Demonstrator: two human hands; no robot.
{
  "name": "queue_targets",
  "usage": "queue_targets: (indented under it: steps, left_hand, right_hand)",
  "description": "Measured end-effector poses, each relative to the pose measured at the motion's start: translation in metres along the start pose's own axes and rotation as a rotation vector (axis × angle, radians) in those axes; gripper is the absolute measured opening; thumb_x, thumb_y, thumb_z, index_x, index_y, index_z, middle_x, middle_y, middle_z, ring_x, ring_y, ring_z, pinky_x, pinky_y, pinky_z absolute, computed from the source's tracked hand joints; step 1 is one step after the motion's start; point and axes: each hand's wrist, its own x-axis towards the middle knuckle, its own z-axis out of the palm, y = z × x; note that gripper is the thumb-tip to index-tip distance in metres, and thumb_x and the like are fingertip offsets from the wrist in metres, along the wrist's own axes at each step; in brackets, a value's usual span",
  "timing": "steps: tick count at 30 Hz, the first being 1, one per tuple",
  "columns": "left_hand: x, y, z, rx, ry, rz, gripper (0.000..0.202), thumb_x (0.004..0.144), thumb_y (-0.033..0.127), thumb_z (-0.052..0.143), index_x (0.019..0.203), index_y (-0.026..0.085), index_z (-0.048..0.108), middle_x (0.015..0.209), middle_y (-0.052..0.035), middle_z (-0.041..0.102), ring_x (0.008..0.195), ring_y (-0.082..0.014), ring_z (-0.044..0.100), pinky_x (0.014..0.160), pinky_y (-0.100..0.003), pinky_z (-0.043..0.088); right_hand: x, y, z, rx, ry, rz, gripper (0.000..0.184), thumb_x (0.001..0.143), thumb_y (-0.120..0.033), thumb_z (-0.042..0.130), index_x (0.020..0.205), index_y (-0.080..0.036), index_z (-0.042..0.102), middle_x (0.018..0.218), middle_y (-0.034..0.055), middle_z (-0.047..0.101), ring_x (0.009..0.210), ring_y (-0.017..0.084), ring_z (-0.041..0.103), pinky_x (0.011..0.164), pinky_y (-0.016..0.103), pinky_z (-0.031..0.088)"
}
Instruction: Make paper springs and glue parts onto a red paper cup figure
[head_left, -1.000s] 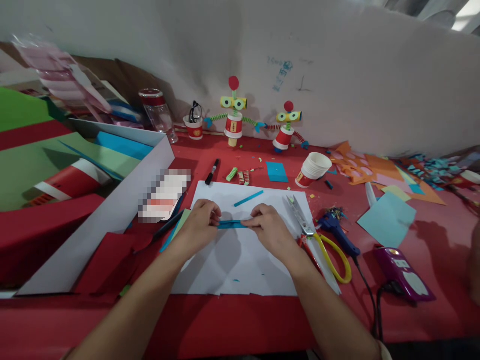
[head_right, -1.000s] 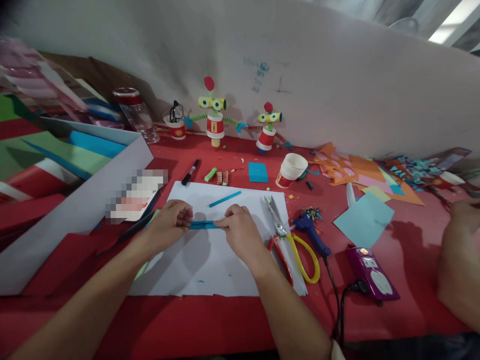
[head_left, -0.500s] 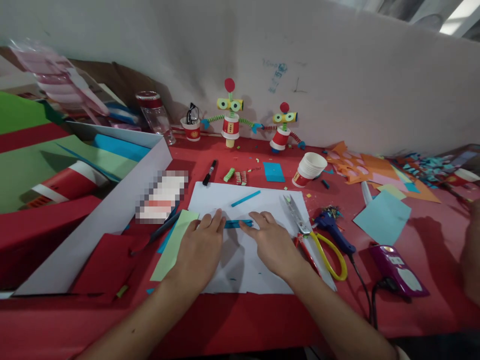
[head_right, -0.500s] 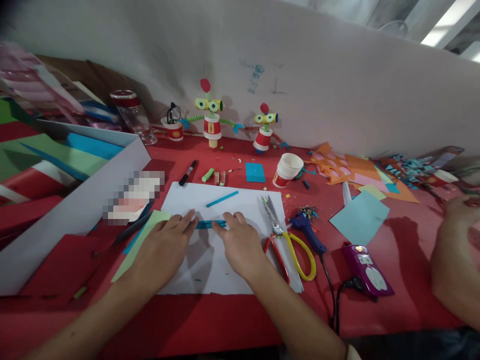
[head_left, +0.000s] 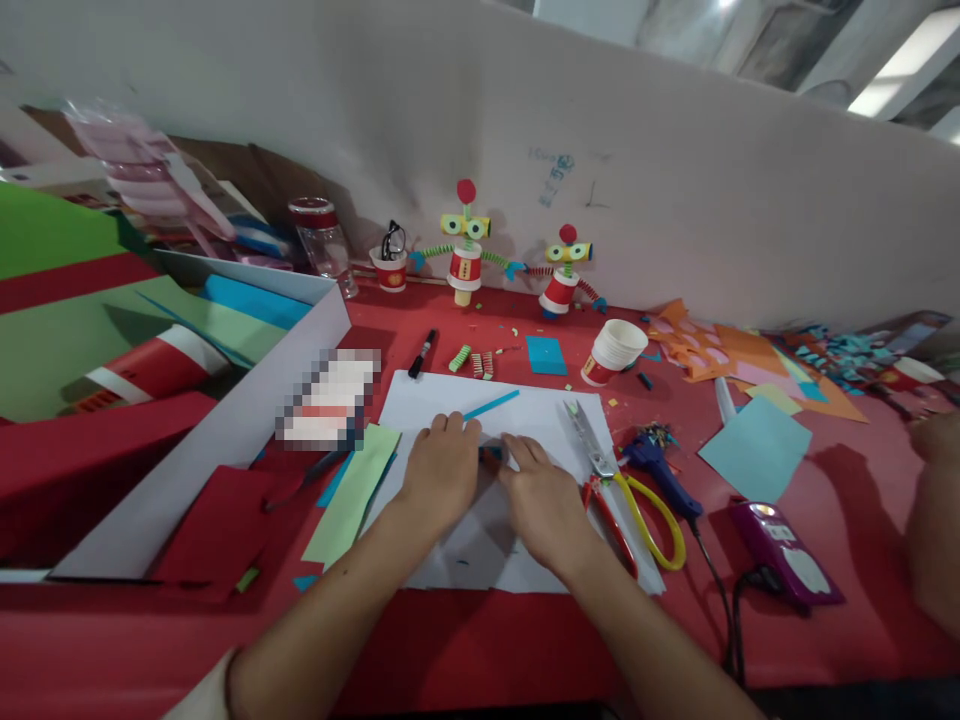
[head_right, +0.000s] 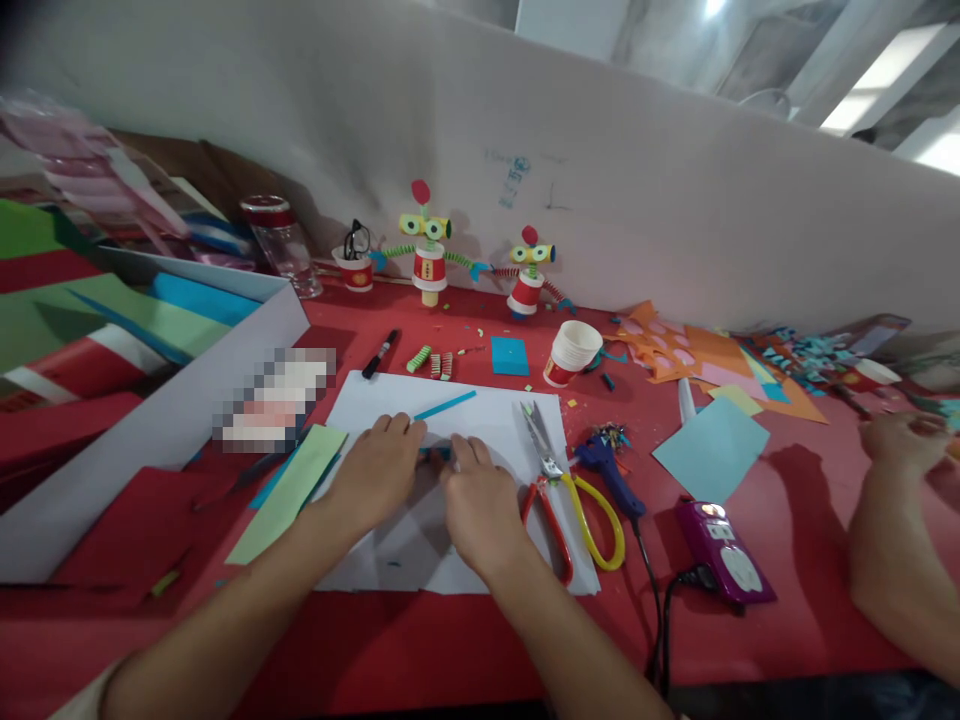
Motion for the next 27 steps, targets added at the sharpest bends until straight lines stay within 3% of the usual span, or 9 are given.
queue_targets:
  steps: [4, 6, 9, 12, 14, 16, 19, 27]
  left_hand:
    - [0.012, -0.012, 0.019, -0.162, -0.074, 0.008, 0.019, 0.084, 0.019, 0.046, 0.097, 0.014, 0.06, 0.1, -0.0117, 0.06, 0.093, -0.0261, 0.053, 0.078, -0.036, 0.041]
    - [0.014, -0.016, 0.021, -0.213, -0.076, -0.009, 0.015, 0.083, 0.022, 0.049, 0.092, 0.016, 0.06, 0.099, -0.0103, 0.061, 0.094, -0.0257, 0.054, 0.078, -0.035, 0.04]
    - [0.014, -0.019, 0.015, -0.269, -0.036, -0.047, 0.014, 0.083, 0.018, 0.046, 0.085, 0.018, 0.06, 0.093, -0.009, 0.064, 0.094, -0.0263, 0.056, 0.079, -0.037, 0.038]
    - [0.015, -0.024, 0.007, -0.483, -0.008, -0.085, 0.015, 0.08, 0.015, 0.044, 0.082, 0.019, 0.058, 0.08, -0.0044, 0.067, 0.08, -0.022, 0.06, 0.076, -0.035, 0.038]
    - [0.017, -0.028, 0.003, -0.699, -0.016, -0.07, 0.014, 0.077, 0.015, 0.046, 0.078, 0.02, 0.059, 0.073, -0.001, 0.066, 0.073, -0.0189, 0.061, 0.071, -0.031, 0.039]
    - [0.018, -0.033, 0.001, -0.876, -0.021, -0.046, 0.013, 0.073, 0.016, 0.049, 0.075, 0.021, 0.061, 0.07, 0.0009, 0.066, 0.071, -0.0173, 0.061, 0.068, -0.028, 0.04]
    - [0.017, -0.037, -0.003, -1.017, -0.048, -0.067, 0.011, 0.07, 0.022, 0.054, 0.072, 0.021, 0.065, 0.067, 0.0018, 0.065, 0.069, -0.0165, 0.059, 0.065, -0.026, 0.04]
    - [0.016, -0.046, -0.015, -1.412, -0.158, -0.231, 0.009, 0.061, 0.024, 0.067, 0.07, 0.019, 0.068, 0.06, 0.0039, 0.062, 0.061, -0.0119, 0.056, 0.066, -0.025, 0.042]
  right_hand:
    - [0.0, 0.007, -0.004, 0.094, 0.046, 0.054, 0.043, 0.081, -0.013, 0.045, 0.117, -0.031, 0.063, 0.137, 0.0047, 0.049, 0.126, 0.023, 0.041, 0.085, 0.036, 0.049]
    - [0.002, 0.013, -0.009, 0.13, 0.07, 0.133, 0.036, 0.082, -0.018, 0.048, 0.111, -0.03, 0.067, 0.131, 0.006, 0.054, 0.122, 0.024, 0.045, 0.085, 0.035, 0.048]
    - [0.012, 0.018, -0.018, 0.233, 0.101, 0.212, 0.029, 0.085, -0.027, 0.05, 0.106, -0.025, 0.069, 0.117, 0.0087, 0.064, 0.109, 0.025, 0.056, 0.086, 0.037, 0.046]
    - [0.029, 0.016, -0.023, 0.462, 0.119, 0.218, 0.033, 0.081, -0.034, 0.058, 0.111, -0.023, 0.065, 0.105, 0.0078, 0.069, 0.094, 0.024, 0.063, 0.082, 0.037, 0.046]
    - [0.04, 0.013, -0.02, 0.674, 0.122, 0.195, 0.032, 0.076, -0.031, 0.064, 0.107, -0.022, 0.065, 0.099, 0.0062, 0.07, 0.087, 0.021, 0.064, 0.077, 0.034, 0.047]
    - [0.046, 0.009, -0.014, 0.897, 0.117, 0.19, 0.019, 0.076, -0.025, 0.062, 0.094, -0.022, 0.067, 0.085, 0.0029, 0.071, 0.076, 0.018, 0.066, 0.069, 0.03, 0.048]
    - [0.046, 0.008, -0.005, 1.128, 0.13, 0.22, 0.009, 0.076, -0.023, 0.058, 0.081, -0.02, 0.066, 0.067, -0.0014, 0.066, 0.061, 0.015, 0.065, 0.056, 0.025, 0.045]
    - [0.04, 0.013, -0.007, 1.424, 0.188, 0.288, 0.015, 0.069, -0.031, 0.069, 0.077, -0.019, 0.068, 0.059, -0.0014, 0.064, 0.054, 0.013, 0.061, 0.049, 0.022, 0.04]
